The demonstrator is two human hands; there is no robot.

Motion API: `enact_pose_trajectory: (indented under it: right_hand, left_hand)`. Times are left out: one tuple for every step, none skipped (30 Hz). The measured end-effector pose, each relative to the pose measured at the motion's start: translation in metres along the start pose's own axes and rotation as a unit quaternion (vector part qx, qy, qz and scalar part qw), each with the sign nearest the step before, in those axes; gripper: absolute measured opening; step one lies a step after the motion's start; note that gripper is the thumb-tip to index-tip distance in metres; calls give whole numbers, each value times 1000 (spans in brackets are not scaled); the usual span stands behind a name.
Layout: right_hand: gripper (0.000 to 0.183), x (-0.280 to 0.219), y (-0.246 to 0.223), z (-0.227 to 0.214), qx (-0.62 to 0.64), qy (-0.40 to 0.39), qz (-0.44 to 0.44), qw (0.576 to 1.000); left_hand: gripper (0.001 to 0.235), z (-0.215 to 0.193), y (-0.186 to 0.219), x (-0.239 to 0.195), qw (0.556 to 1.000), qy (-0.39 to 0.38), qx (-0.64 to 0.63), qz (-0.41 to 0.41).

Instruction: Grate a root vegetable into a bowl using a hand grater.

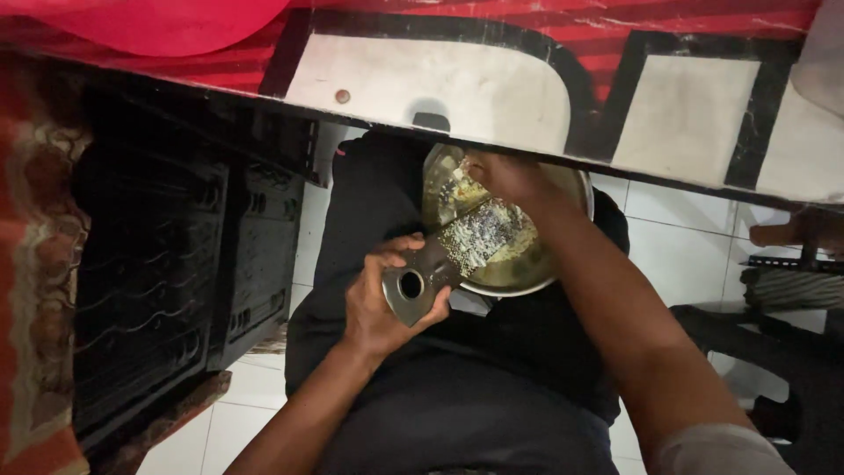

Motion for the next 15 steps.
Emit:
enact_pose_trajectory:
  right_hand:
    - [38,0,3,4,-1,0,-1,1000]
    - [37,1,6,7,-2,22,-27,999]
    - [37,-1,8,10,-3,44,-51,998]
    - [37,3,5,7,-3,44,-51,998]
    - [37,5,1,4,-49,43,-41,997]
    - [38,6,-2,1,-95,41,-30,994]
    - [38,7,-8,-8,-95,41,-29,994]
    - [38,7,-15,-17,-72,64,-27,995]
    - [39,9,-21,-26,-48,87,-27,995]
    - [39,3,-11,-22,-48,88,-27,995]
    - [38,-4,-3,-18,-25,117,-42,992]
    - [37,-11,6,-14,-1,146,-56,988]
    - [37,-14,-12,-39,-3,147,-55,988]
    - [30,-17,-30,-64,-38,90,-23,995]
    - [23,-19,-47,-89,-73,34,10,997]
  left_hand:
    - [65,0,2,2,1000,1,0,0]
    - [64,-1,5,3,1000,7,6,-8]
    - [64,-2,7,4,1000,12,12,-16]
    - [64,-1,4,4,1000,12,12,-17]
    - [64,0,2,3,1000,2,22,-5]
    - [64,1,-1,1,999,-7,33,7]
    - [64,1,0,2,999,-8,32,7]
    - [63,0,2,3,1000,-7,29,10]
    - [63,0,2,4,1000,-5,26,14]
    - [63,0,1,4,1000,-5,26,14]
    - [63,0,1,3,1000,0,22,14]
    - [63,0,1,3,1000,4,17,13]
    - [63,0,2,3,1000,4,15,15]
    - [63,-1,5,4,1000,9,8,3]
    - [64,-1,6,6,1000,15,1,-7]
Point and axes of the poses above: each hand's wrist, its own x-axis towards the middle knuckle, its own z-axis out of the palm, y = z × x, the point moved 1 cm from there along x, towards the middle knuckle, and after that the axes turned 13 degrees about y, right-handed, at the moved point
